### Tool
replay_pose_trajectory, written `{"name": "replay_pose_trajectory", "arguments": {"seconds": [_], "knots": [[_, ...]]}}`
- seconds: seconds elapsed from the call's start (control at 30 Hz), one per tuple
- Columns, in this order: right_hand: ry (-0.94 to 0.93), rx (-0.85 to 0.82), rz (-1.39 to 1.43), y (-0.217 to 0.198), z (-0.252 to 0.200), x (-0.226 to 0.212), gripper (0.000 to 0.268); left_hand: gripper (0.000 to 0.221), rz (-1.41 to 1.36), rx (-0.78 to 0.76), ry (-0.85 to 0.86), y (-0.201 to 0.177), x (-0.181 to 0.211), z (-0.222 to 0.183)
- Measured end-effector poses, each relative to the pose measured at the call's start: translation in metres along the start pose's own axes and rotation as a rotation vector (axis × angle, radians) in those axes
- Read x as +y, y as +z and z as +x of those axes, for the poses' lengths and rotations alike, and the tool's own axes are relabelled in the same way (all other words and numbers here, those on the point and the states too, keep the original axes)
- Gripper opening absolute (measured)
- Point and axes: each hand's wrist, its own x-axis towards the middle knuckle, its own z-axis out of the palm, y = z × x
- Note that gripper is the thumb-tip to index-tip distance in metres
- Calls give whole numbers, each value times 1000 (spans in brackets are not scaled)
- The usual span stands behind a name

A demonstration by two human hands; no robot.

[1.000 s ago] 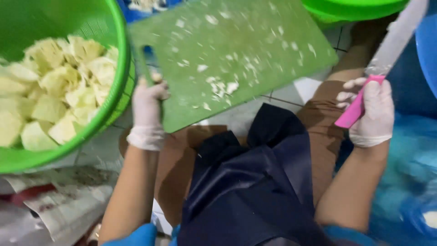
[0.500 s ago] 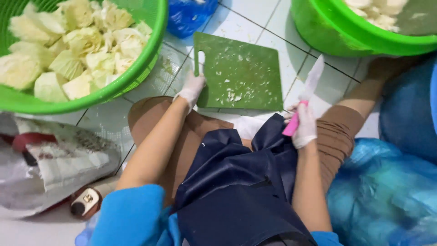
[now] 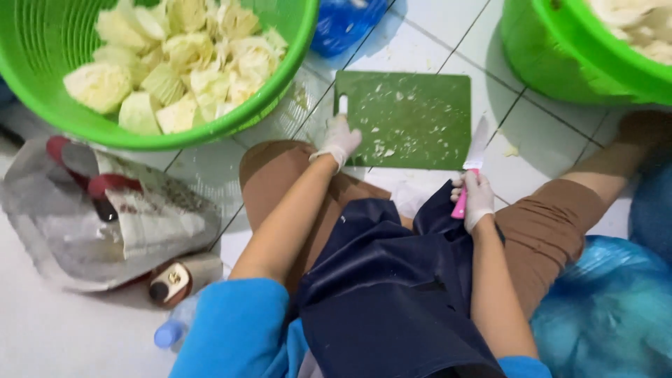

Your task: Shredding cabbage into thin strips using a knife on a cutting board while sitting on the floor.

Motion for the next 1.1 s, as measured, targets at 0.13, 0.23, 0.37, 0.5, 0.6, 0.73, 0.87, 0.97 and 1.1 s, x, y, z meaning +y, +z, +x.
{"name": "replay_pose_trajectory", "arguments": {"seconds": [0.13,0.23,0.37,0.5,0.6,0.73,0.87,0.97,1.1], "knots": [[-54,9,-100,6,-3,1,22,47,43,-181,94,-4,12,-8],[-60,41,-109,5,0,6,26,46,196,-249,149,14,-2,4],[-48,79,-119,5,8,14,28,39,450,-385,251,29,-17,10],[-63,88,-127,5,8,14,31,37,536,-471,284,28,-11,7],[-26,88,-134,7,-2,5,30,35,573,-462,275,31,-13,10],[-23,85,-129,7,-1,6,31,53,661,-375,239,51,-30,26],[-39,67,-182,6,11,17,35,56,845,-304,202,-5,53,-41],[-46,36,-180,7,7,13,32,60,917,-362,212,11,40,-27],[-26,17,-215,8,-3,5,31,54,887,-430,122,26,27,-8]]}}
